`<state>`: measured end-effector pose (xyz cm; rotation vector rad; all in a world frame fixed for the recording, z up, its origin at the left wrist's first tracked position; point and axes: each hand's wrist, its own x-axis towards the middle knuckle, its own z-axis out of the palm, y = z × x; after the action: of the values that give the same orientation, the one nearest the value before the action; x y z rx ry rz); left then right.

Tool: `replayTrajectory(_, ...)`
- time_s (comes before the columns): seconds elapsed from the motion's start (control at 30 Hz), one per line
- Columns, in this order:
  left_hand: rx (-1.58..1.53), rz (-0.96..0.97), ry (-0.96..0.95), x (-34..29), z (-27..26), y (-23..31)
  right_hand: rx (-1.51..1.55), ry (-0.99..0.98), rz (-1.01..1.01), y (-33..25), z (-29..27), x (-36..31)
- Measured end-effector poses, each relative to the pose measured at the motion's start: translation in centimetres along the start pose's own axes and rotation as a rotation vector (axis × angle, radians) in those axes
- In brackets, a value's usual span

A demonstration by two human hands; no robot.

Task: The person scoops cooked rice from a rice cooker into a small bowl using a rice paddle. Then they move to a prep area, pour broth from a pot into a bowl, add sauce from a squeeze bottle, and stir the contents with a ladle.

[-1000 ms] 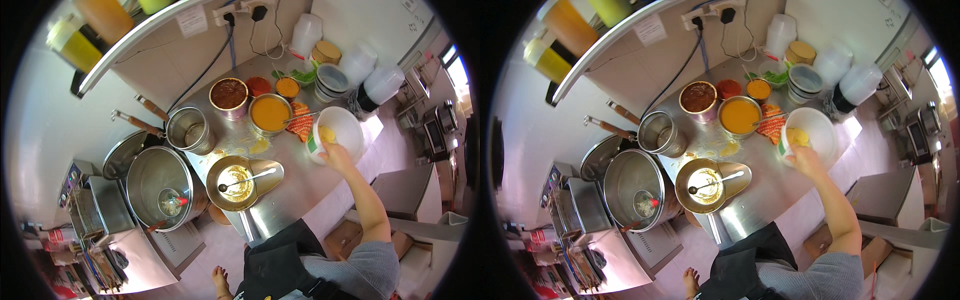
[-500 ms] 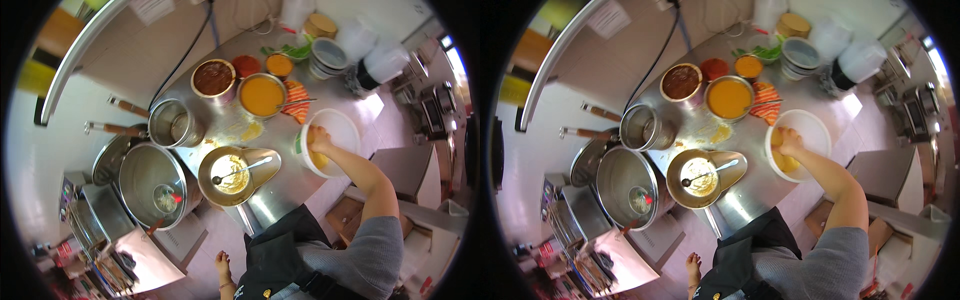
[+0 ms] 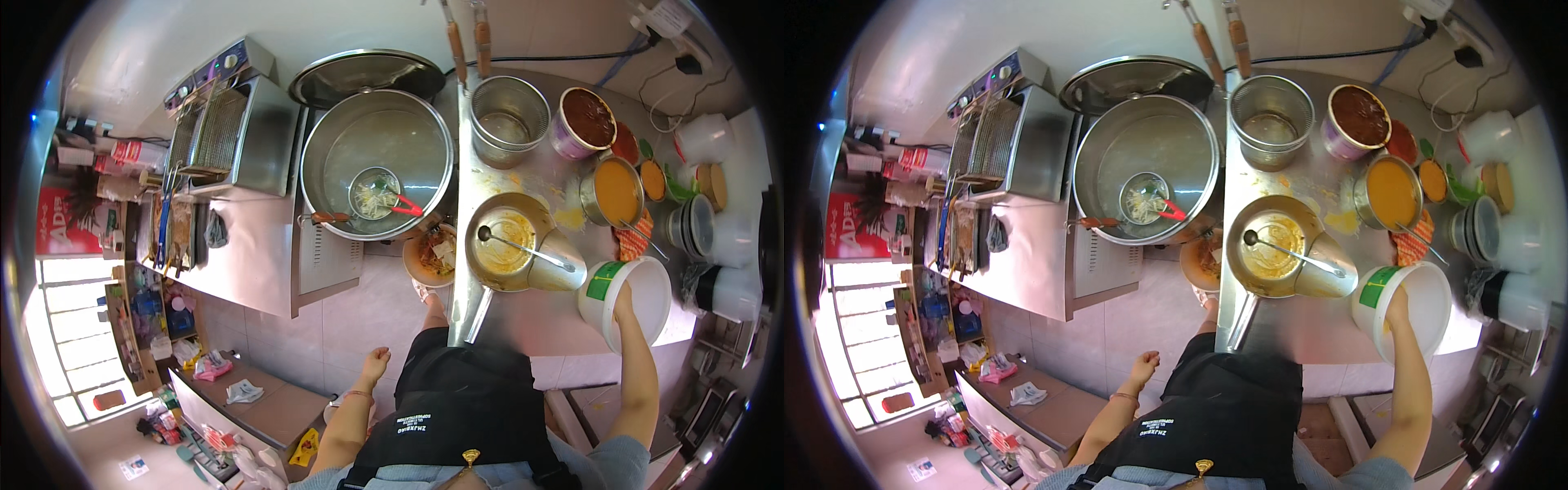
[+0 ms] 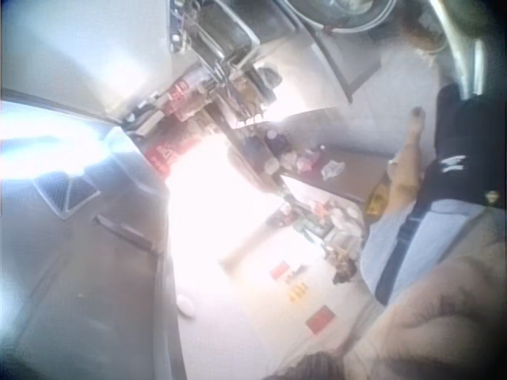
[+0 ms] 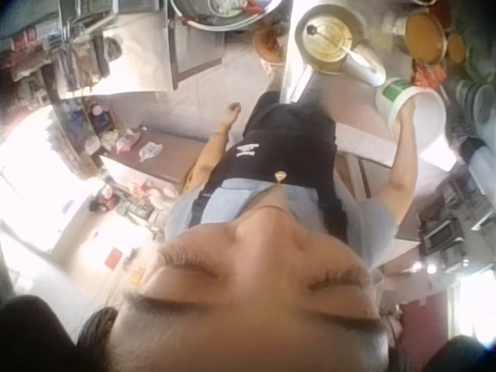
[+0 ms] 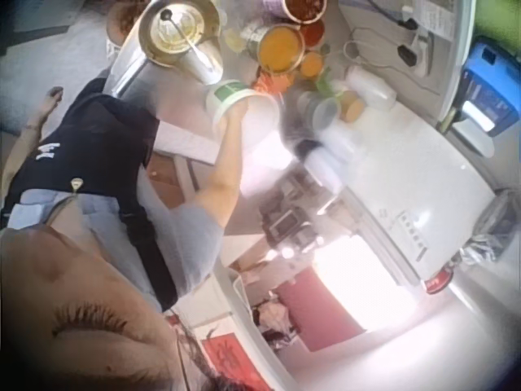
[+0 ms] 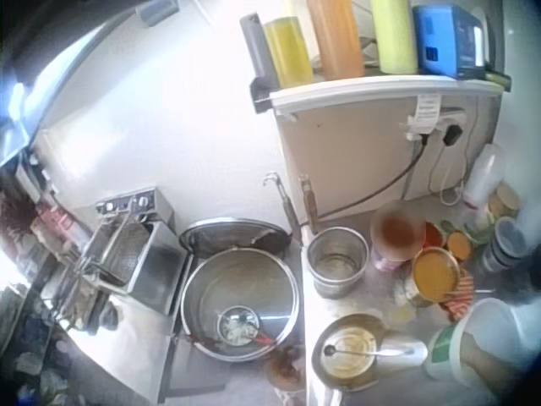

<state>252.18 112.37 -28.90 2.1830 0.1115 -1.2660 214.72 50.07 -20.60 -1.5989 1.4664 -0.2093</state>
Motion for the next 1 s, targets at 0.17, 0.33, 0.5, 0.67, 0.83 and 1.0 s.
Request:
replayTrajectory(0.17,0.001,0.154,0.104,2.2,-2.4,3.7,0.101,0.051,-0.01,-4.0,3.7,3.1)
replayTrajectory(0.33,-0.127,0.181,0.15,1.1,-4.7,4.7,-0.084,0.11,-0.086,-9.4,6.8,6.2)
replayTrajectory(0.5,-0.085,0.071,0.117,-1.0,-5.1,-0.2,-0.139,0.127,-0.095,-10.5,7.2,5.8)
replayTrajectory(0.67,-0.15,-0.099,0.102,-4.1,-3.7,-5.2,-0.158,0.141,-0.098,-10.5,6.8,5.4)
replayTrajectory(0.83,-0.13,-0.216,0.054,-5.8,-2.9,-7.2,-0.163,0.146,-0.109,-9.2,6.5,4.7)
replayTrajectory(1.0,-0.199,-0.141,0.1,-4.8,-2.8,-5.2,-0.08,0.142,-0.157,-3.8,4.0,2.8)
